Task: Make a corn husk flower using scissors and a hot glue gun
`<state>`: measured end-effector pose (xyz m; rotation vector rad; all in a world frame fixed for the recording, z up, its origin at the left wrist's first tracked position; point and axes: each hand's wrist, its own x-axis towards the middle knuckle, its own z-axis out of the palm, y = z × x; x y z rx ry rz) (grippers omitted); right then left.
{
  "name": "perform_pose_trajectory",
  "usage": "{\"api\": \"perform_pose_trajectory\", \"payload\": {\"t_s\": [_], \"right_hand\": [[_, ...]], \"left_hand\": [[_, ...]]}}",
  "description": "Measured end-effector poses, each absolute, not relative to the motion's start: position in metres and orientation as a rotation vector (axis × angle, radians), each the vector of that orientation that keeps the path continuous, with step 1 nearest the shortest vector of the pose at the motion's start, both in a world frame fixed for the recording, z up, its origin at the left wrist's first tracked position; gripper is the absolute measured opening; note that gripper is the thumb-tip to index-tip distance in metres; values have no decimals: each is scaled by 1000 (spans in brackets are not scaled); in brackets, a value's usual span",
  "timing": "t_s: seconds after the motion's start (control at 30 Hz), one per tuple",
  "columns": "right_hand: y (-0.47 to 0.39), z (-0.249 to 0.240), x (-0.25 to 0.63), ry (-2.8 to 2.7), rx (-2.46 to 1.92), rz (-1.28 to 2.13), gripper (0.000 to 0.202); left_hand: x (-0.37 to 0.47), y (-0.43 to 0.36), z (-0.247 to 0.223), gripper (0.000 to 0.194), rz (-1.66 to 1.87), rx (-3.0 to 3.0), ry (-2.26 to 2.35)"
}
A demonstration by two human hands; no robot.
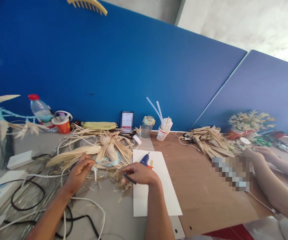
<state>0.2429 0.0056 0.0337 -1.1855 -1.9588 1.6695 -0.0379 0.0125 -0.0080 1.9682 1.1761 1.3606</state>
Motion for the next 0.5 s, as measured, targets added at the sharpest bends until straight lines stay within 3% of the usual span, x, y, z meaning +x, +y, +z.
{"api": "perform_pose_trajectory", "payload": {"t_s": [0.5], "right_hand": [[2, 48, 247, -1886, -1261, 1682, 55]], "left_hand": [[-41, 14, -9, 25, 1348, 1979, 1147]]}}
